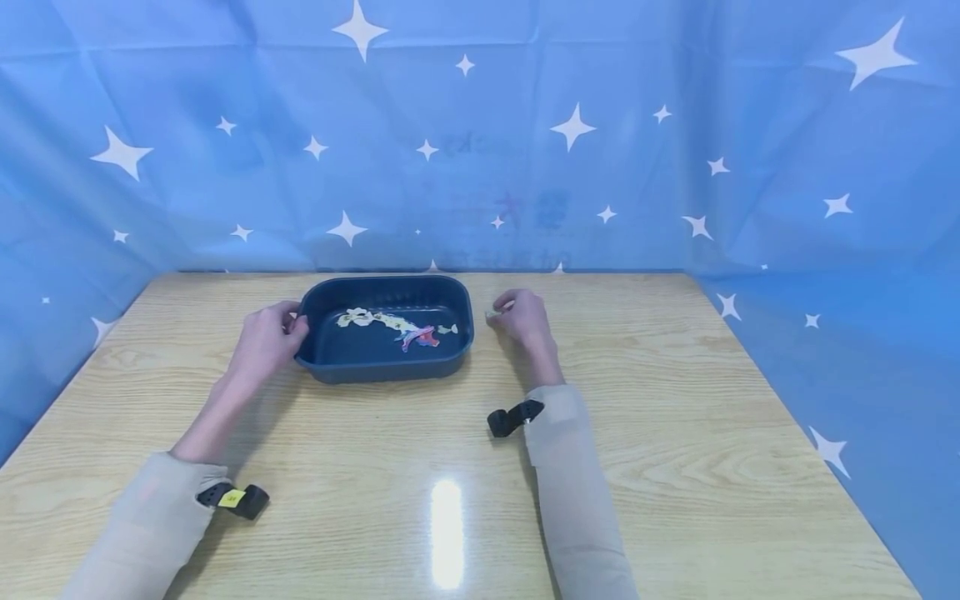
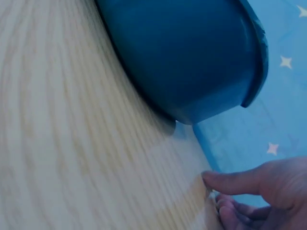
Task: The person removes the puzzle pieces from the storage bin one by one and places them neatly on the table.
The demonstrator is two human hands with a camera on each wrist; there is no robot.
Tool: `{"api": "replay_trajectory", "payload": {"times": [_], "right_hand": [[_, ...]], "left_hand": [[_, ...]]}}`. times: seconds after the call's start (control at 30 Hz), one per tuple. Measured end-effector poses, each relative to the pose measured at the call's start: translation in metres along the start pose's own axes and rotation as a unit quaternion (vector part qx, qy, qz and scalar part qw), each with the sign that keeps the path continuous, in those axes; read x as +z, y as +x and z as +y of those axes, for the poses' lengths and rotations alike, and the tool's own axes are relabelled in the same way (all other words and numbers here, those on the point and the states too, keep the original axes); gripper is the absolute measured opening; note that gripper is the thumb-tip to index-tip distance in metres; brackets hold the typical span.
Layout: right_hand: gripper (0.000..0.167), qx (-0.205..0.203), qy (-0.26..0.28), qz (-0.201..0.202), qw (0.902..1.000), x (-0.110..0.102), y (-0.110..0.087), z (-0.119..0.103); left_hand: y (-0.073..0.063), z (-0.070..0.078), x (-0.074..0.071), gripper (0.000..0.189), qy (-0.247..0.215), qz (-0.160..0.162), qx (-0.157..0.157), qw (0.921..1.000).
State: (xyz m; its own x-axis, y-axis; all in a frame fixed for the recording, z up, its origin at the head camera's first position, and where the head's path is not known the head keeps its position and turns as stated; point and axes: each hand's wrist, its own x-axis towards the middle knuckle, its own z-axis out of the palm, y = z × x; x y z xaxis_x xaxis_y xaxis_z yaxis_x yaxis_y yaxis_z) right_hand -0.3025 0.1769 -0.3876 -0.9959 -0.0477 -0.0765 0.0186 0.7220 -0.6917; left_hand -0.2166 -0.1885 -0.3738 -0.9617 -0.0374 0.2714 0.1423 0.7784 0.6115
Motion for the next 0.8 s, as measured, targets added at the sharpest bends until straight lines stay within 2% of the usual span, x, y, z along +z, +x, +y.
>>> {"api": "replay_trajectory", "payload": {"times": [0.13, 0.23, 0.43, 0.63, 0.8], "right_hand": [[0.030, 0.003, 0.010, -0.010, 0.9999, -0.003, 0.000, 0.000], [0.031, -0.010, 0.021, -0.012, 0.9997, -0.006, 0.001, -0.004], [0.030, -0.069, 0.044, 0.016, 0.9965, -0.010, -0.005, -0.026], [0.029, -0.122, 0.069, 0.056, 0.9885, -0.007, -0.011, -0.050], [0.030, -0.161, 0.079, 0.056, 0.9822, 0.004, -0.016, -0.067]], "left_hand": [[0.000, 0.000, 0.000, 0.030, 0.001, 0.001, 0.006, 1.0000], [0.000, -0.001, 0.000, 0.029, 0.004, -0.002, 0.007, 1.0000], [0.001, -0.001, -0.001, 0.030, 0.002, -0.005, 0.006, 1.0000], [0.001, -0.001, -0.002, 0.031, -0.010, -0.006, 0.005, 0.9999], [0.001, -0.002, -0.001, 0.030, -0.015, -0.008, 0.002, 0.9999]]}}
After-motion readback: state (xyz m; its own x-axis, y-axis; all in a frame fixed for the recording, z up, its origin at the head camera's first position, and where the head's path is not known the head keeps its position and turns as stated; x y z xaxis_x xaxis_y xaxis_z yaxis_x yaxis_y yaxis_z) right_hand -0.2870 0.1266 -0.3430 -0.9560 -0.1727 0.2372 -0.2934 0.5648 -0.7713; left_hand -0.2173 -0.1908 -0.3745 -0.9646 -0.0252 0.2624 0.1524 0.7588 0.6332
